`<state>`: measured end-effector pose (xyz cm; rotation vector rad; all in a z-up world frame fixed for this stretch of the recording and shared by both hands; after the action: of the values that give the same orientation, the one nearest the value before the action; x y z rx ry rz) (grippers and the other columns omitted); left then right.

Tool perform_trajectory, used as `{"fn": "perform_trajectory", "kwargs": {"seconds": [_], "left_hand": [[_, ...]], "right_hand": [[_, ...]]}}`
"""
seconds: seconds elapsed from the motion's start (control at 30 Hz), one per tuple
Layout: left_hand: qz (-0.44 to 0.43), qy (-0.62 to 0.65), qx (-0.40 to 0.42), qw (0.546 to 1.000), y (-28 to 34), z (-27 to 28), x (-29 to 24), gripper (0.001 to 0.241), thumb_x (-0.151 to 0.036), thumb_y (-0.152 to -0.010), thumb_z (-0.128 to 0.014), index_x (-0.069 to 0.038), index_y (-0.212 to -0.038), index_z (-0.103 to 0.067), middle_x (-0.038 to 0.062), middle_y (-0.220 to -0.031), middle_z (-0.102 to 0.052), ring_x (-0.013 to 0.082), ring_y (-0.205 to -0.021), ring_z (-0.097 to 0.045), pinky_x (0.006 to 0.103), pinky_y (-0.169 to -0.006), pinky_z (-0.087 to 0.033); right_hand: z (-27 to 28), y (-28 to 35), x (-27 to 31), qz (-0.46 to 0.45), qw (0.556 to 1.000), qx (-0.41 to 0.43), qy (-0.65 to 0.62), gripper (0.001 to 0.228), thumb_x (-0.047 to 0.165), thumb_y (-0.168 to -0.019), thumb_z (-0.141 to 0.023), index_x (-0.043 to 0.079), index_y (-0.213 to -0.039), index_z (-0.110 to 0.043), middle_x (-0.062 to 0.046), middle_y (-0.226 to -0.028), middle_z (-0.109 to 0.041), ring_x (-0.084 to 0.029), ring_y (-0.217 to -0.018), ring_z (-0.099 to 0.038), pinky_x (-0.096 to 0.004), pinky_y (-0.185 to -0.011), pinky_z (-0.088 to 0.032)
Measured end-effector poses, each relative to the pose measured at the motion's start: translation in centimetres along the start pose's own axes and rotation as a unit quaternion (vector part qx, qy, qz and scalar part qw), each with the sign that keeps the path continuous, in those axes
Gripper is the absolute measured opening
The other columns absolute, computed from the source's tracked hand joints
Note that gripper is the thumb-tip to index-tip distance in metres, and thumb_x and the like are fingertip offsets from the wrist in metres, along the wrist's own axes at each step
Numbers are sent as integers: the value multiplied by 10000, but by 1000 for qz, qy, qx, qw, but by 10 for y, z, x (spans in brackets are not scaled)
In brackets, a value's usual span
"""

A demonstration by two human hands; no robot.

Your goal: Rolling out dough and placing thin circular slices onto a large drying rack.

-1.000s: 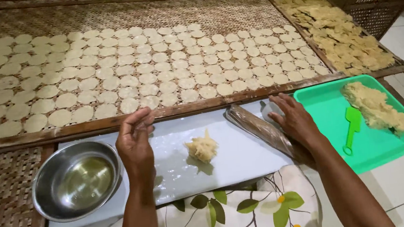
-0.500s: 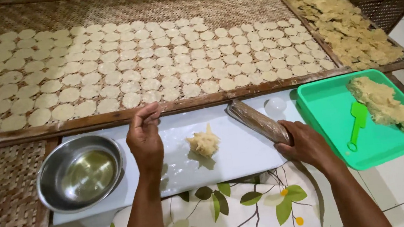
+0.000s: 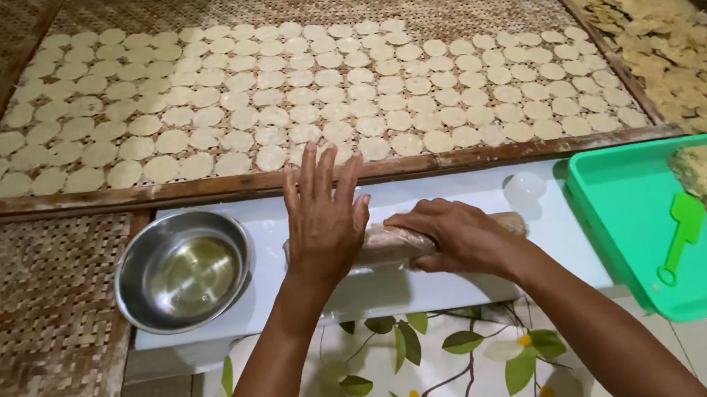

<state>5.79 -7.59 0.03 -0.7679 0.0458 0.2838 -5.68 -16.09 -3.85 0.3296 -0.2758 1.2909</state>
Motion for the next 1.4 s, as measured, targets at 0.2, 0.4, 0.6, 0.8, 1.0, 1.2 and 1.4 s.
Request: {"fn": "perform_trajectory", "kwargs": {"seconds": [0.2, 0.4, 0.6, 0.8, 1.0, 1.2, 1.4], "left_hand": [[52, -66, 110, 990, 15, -43, 18, 599, -431, -1007, -566, -194, -1539, -429, 222, -1604, -357, 422, -1554, -178, 694, -1182, -150], [85, -45, 147, 984, 8, -83, 37, 601, -403, -1043, -493, -231, -1596, -335, 206, -1704, -102, 421, -1572, 29, 765, -1153, -13], [111, -43, 191, 974, -1, -111, 53, 639, -399, -1080, -423, -258, -1659, -192, 171, -1727, 32, 396, -1559, 159, 774, -1135, 103], [118, -38, 202, 972, 4, -106, 44, 714, -413, -1055, -472, -253, -1666, -138, 181, -1719, 29, 417, -1551, 146, 785, -1137, 78], [117, -49, 206, 970, 20, -92, 30, 724, -401, -1055, -468, -249, -1667, -111, 197, -1716, 23, 437, -1550, 129, 784, -1132, 87], [94, -76, 116, 986, 42, -60, 2, 661, -339, -1005, -511, -249, -1624, -298, 199, -1695, -180, 418, -1569, -75, 806, -1113, -76], [79, -129, 22, 988, 88, -49, -20, 622, -466, -918, -598, -226, -1488, -534, 196, -1406, -591, 402, -1333, -547, 730, -1046, -340]], "right_hand": [[-22, -23, -22, -21, 998, 40, -38, 670, 399, -750, -833, 253, -1367, -618, -76, -1232, -643, -362, -1210, -599, -538, -1023, -500], [-16, -45, -60, -42, 995, -86, -26, 428, 546, -958, -585, 255, -1253, -693, -89, -1129, -620, -358, -1164, -611, -516, -960, -514], [-19, -57, -82, -5, 962, -242, 123, 371, 532, -1054, -450, 265, -1171, -678, -49, -997, -539, -298, -1001, -604, -443, -844, -511], [-23, -52, -86, -116, 976, -170, 73, 417, 523, -1081, -335, 265, -1300, -580, -92, -1057, -599, -338, -1080, -627, -500, -881, -543], [-38, -44, -84, -137, 978, -130, 85, 374, 504, -1084, -275, 297, -1249, -541, -55, -1038, -611, -310, -1062, -649, -476, -866, -542], [-30, -6, -39, -118, 965, -207, 112, 447, 435, -1079, -312, 268, -1430, -531, -92, -1355, -613, -311, -1267, -598, -490, -980, -472], [-54, 33, -27, -82, 940, -289, 160, 517, 398, -1081, -340, 182, -1526, -489, -149, -1509, -542, -317, -1408, -491, -507, -1104, -376]]}}
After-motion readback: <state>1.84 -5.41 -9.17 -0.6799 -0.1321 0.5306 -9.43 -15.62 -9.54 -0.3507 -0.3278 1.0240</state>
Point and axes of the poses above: each hand's wrist, its own y-axis away from the middle knuckle, its own z-axis out of the back of the hand, x = y × z, the point moved 10 cm from there along -y, towards the middle knuckle
